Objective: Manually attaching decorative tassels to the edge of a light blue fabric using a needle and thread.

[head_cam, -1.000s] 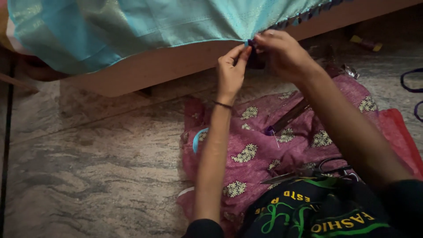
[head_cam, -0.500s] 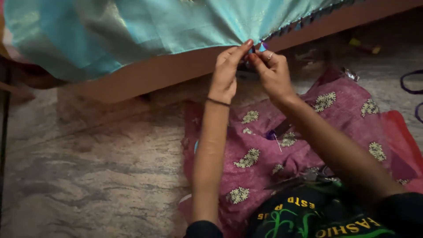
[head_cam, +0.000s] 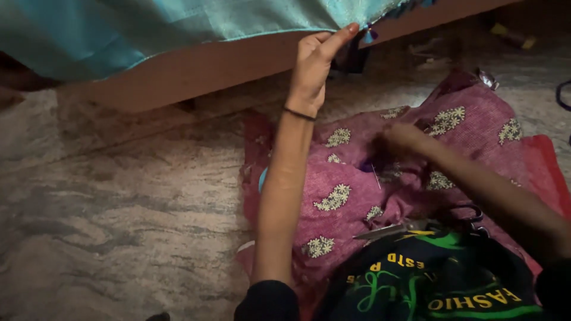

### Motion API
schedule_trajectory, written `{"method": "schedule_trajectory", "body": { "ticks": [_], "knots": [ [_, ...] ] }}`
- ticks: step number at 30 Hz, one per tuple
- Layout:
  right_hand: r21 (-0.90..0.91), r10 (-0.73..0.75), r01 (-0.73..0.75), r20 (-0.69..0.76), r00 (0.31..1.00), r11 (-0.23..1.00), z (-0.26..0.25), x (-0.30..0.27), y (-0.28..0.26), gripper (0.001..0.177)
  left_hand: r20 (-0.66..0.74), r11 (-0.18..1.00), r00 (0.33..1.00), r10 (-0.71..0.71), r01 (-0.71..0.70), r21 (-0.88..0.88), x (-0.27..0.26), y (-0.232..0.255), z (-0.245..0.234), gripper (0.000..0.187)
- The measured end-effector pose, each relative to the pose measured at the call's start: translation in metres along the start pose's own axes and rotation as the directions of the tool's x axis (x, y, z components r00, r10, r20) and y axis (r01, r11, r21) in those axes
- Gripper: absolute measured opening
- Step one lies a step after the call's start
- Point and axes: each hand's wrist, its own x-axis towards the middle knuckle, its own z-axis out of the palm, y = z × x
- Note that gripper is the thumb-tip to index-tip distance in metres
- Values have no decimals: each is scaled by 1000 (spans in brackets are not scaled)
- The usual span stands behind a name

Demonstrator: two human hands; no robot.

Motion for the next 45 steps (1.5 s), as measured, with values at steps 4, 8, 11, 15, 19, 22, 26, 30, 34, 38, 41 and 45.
{"method": "schedule_trajectory", "body": {
  "ticks": [4, 8, 11, 15, 19, 22, 26, 30, 34, 38, 41, 45],
  "knots": [
    [-317, -187, 154, -76, 979, 936, 53, 6, 30, 14, 30, 1000, 1000, -3, 3, 7, 4, -6, -7, 21],
    [-151, 229, -185, 370, 900, 971, -69, -48, -58, 36, 49, 999, 999, 18, -16, -51, 3, 2, 0, 20],
    [-355, -302, 257, -76, 950, 899, -9, -48, -14, 36, -2, 987, 991, -132, 131, -97, -4, 6, 2, 19],
    [-668, -567, 253, -304, 765, 700, 6, -43, 2, 65, 57, 988, 990, -128, 133, -77, -2, 15, 3, 23],
    [-343, 130, -50, 214, 968, 938, -76, -66, -4, 26, 9, 984, 986, -169, 169, -51, -4, 22, 5, 25],
    [-134, -34, 0, -256, 966, 991, -146, -99, -6, 23, -2, 981, 981, -194, 194, -28, -2, 24, 6, 26],
    [-498, -347, -46, -664, 663, 866, -249, -137, -58, 30, 26, 980, 979, -201, 200, 21, 4, 22, -1, 27],
    [-684, -608, -99, -696, 382, 722, -272, -133, -75, 25, 41, 971, 971, -235, 236, -23, 4, 25, -2, 27],
    [-645, -587, -197, -759, 282, 739, -262, -116, -70, 15, 15, 973, 974, -226, 227, -44, 3, 26, 1, 28],
    [-561, -475, -112, -777, 413, 820, -242, -109, -55, 16, -42, 986, 986, -164, 165, 32, 1, 26, 7, 26],
    [-559, -458, -98, -755, 469, 823, -244, -116, -58, 16, -74, 977, 975, -209, 211, 24, -1, 19, 5, 24],
    [-623, -573, -61, -750, 330, 780, -251, -120, -64, 20, -64, 980, 978, -198, 197, -22, 7, 6, -5, 16]
  ]
}}
